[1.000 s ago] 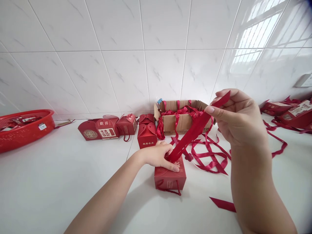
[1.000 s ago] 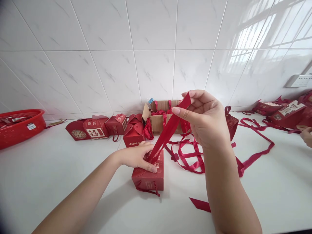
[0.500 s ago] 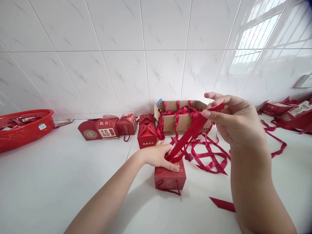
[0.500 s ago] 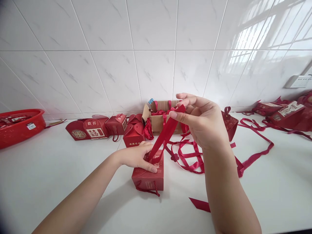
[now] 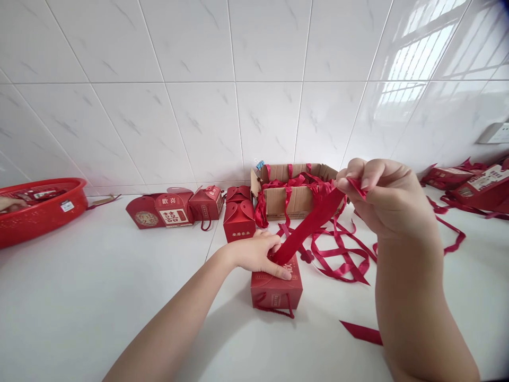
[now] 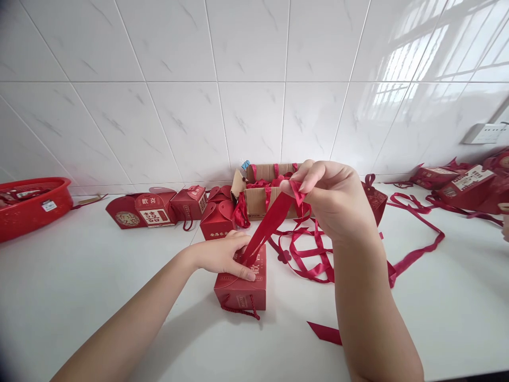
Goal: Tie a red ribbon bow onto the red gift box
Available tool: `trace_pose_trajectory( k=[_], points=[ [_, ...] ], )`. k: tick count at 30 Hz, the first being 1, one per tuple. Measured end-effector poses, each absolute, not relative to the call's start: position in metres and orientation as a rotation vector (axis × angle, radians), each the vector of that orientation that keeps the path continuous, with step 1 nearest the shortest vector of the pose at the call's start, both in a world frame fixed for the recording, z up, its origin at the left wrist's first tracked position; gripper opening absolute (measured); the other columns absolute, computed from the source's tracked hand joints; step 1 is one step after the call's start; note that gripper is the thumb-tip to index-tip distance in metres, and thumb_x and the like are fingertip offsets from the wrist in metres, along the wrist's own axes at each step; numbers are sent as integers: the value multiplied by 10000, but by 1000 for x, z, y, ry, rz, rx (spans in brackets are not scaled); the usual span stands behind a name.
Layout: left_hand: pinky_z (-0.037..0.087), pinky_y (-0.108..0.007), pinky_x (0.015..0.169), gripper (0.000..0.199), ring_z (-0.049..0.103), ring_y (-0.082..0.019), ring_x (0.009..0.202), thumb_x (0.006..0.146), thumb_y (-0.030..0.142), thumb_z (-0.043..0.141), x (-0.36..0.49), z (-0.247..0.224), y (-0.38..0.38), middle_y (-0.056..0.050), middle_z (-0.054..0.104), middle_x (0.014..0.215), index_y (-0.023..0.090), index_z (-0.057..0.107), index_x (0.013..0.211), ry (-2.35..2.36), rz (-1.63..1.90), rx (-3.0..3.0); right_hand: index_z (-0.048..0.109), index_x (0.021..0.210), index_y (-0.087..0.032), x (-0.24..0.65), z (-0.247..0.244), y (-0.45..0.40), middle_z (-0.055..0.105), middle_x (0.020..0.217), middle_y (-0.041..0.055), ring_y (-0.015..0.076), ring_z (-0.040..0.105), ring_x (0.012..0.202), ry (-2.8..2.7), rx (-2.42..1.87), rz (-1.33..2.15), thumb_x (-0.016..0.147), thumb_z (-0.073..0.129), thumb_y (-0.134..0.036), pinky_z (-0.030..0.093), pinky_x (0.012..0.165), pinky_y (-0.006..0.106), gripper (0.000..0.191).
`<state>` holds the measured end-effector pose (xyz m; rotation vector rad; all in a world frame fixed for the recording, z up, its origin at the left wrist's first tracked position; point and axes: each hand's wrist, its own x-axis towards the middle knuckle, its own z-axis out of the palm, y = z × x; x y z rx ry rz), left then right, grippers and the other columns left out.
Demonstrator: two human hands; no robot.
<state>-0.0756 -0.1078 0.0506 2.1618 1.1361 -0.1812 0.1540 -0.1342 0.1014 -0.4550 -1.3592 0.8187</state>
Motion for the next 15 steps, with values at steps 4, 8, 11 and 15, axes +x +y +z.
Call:
trace_pose_trajectory(
  k=[4, 8, 11, 15],
  points=[
    [440, -380, 901, 650, 381, -310, 1220, 589, 746, 652, -76, 50, -107, -61, 463, 1223, 233, 501, 959, 1148, -179, 2162, 642, 524, -250, 152, 102, -141, 609, 657, -34, 92, 603, 595, -1384, -391, 767, 631, 821, -132, 582, 597, 250, 239],
    [400, -419, 965, 660, 338, -336, 1265, 607, 736, 641, -75, 51, -108, -56, 456, 1250, 249, 517, 1034, 1139, -195, 2172, 660, 554, -259, 142, 100, -142, 611, 667, -29, 108, 627, 632, -1327, -357, 694, 650, 812, -128, 593, 615, 262, 223],
    [378, -438, 995, 685, 306, -342, 1294, 630, 723, 635, -73, 52, -110, -56, 434, 1284, 269, 511, 1128, 1115, -175, 2185, 656, 559, -264, 136, 99, -141, 609, 667, -31, 111, 631, 653, -1311, -330, 709, 667, 792, -123, 584, 596, 255, 223],
    [384, -445, 997, 717, 283, -341, 1310, 632, 715, 642, -68, 50, -115, -52, 416, 1297, 284, 498, 1186, 1073, -153, 2188, 635, 555, -260, 136, 99, -139, 598, 651, -38, 104, 612, 637, -1282, -311, 681, 654, 764, -68, 575, 621, 262, 252]
  ],
)
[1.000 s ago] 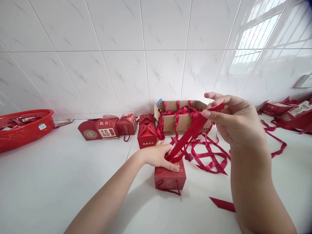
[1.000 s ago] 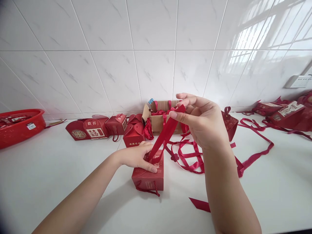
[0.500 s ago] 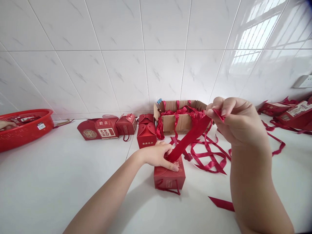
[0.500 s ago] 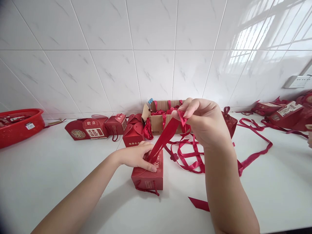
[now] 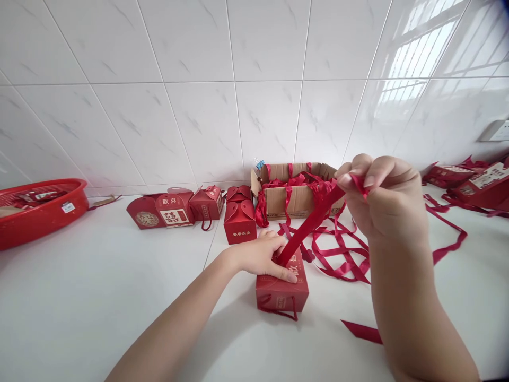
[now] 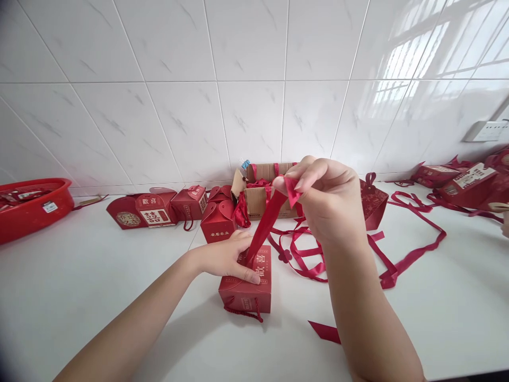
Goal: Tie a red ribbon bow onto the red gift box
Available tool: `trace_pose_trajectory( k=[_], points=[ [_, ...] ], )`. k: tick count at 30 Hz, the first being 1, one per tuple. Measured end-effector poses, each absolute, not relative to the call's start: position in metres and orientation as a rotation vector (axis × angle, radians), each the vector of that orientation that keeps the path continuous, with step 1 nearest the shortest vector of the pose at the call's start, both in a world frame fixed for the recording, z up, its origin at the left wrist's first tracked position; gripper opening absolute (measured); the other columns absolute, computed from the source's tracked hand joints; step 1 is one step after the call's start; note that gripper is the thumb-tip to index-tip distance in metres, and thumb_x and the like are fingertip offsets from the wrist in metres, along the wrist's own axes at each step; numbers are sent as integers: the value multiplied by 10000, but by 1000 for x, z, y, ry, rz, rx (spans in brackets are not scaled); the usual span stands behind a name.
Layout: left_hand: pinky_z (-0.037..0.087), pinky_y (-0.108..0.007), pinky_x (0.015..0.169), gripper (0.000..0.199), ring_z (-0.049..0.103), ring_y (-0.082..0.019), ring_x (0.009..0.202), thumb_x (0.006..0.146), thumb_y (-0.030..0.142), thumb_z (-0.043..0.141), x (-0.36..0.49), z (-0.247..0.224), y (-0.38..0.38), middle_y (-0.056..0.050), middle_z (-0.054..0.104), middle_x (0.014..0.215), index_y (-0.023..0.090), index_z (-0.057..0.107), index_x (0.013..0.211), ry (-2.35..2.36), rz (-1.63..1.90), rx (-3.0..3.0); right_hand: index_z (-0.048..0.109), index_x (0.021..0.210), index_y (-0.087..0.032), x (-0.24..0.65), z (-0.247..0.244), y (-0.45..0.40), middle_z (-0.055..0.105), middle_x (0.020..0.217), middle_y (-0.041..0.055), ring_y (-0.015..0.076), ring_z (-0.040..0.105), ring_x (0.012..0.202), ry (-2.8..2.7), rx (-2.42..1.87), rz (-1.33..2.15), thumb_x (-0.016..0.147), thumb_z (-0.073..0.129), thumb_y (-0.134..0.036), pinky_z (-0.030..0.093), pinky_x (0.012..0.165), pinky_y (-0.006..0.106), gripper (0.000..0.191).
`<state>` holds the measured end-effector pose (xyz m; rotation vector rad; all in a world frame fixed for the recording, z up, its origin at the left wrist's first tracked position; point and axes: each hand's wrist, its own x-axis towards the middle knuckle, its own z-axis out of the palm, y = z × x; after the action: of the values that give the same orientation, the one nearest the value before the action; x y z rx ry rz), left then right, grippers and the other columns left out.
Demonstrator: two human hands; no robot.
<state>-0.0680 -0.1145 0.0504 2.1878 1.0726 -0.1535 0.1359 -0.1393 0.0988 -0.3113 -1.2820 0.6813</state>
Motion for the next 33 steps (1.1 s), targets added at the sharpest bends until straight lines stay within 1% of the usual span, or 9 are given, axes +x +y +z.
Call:
trace_pose_trajectory(
  k=[5, 7, 9, 12, 16, 21, 26, 30, 33],
  points=[
    [372, -485, 1007, 690, 226, -378, 1354, 617, 698, 680, -61, 46, -123, -53, 445, 1268, 312, 532, 1168, 995, -135, 2160, 604, 567, -262, 135, 101, -142, 588, 656, -49, 106, 603, 646, -1215, -305, 613, 627, 790, -71, 572, 693, 283, 274],
    [347, -516, 1028, 696, 185, -391, 1372, 612, 696, 691, -59, 45, -127, -51, 437, 1293, 334, 533, 1184, 973, -118, 2146, 627, 646, -282, 133, 102, -142, 578, 654, -56, 110, 605, 645, -1207, -324, 613, 626, 813, -105, 571, 683, 281, 257],
    [330, -537, 1038, 700, 172, -397, 1373, 613, 693, 696, -58, 45, -130, -47, 429, 1310, 356, 529, 1204, 966, -102, 2142, 650, 776, -317, 132, 102, -139, 571, 652, -66, 119, 614, 648, -1195, -362, 637, 628, 830, -147, 574, 667, 283, 289],
    [357, -529, 1018, 710, 239, -385, 1333, 616, 677, 706, -55, 47, -135, -53, 443, 1279, 357, 520, 1222, 968, -89, 2167, 638, 898, -350, 132, 100, -134, 565, 639, -77, 129, 631, 670, -1164, -397, 706, 646, 838, -221, 581, 677, 291, 346],
    [394, -492, 985, 702, 332, -351, 1255, 623, 692, 692, -51, 49, -143, -58, 469, 1213, 311, 523, 1188, 971, -89, 2196, 638, 845, -333, 130, 97, -131, 571, 646, -83, 111, 623, 659, -1137, -357, 811, 671, 827, -307, 576, 685, 280, 258],
    [416, -441, 961, 609, 368, -305, 1210, 620, 695, 692, -49, 48, -142, -40, 491, 1157, 286, 561, 1052, 982, -99, 2151, 685, 766, -338, 126, 97, -134, 615, 690, -79, 98, 603, 652, -1107, -334, 944, 658, 833, -355, 570, 666, 265, 183],
    [412, -421, 957, 624, 369, -300, 1206, 618, 708, 679, -50, 47, -140, -42, 488, 1165, 275, 561, 1050, 962, -107, 2168, 703, 750, -363, 131, 100, -137, 628, 671, -76, 95, 590, 612, -1148, -338, 1018, 687, 794, -463, 567, 608, 251, 149],
    [414, -418, 942, 673, 382, -308, 1183, 622, 722, 658, -50, 47, -140, -49, 484, 1155, 272, 538, 1107, 955, -133, 2184, 709, 717, -352, 139, 101, -137, 642, 670, -78, 92, 600, 613, -1151, -325, 1027, 669, 814, -439, 564, 597, 231, 145],
    [422, -404, 916, 653, 389, -305, 1160, 624, 712, 661, -50, 47, -139, -46, 485, 1127, 265, 539, 1084, 949, -150, 2178, 716, 734, -347, 144, 101, -138, 652, 679, -80, 91, 602, 608, -1182, -330, 1026, 669, 823, -398, 569, 608, 237, 135]
  ],
)
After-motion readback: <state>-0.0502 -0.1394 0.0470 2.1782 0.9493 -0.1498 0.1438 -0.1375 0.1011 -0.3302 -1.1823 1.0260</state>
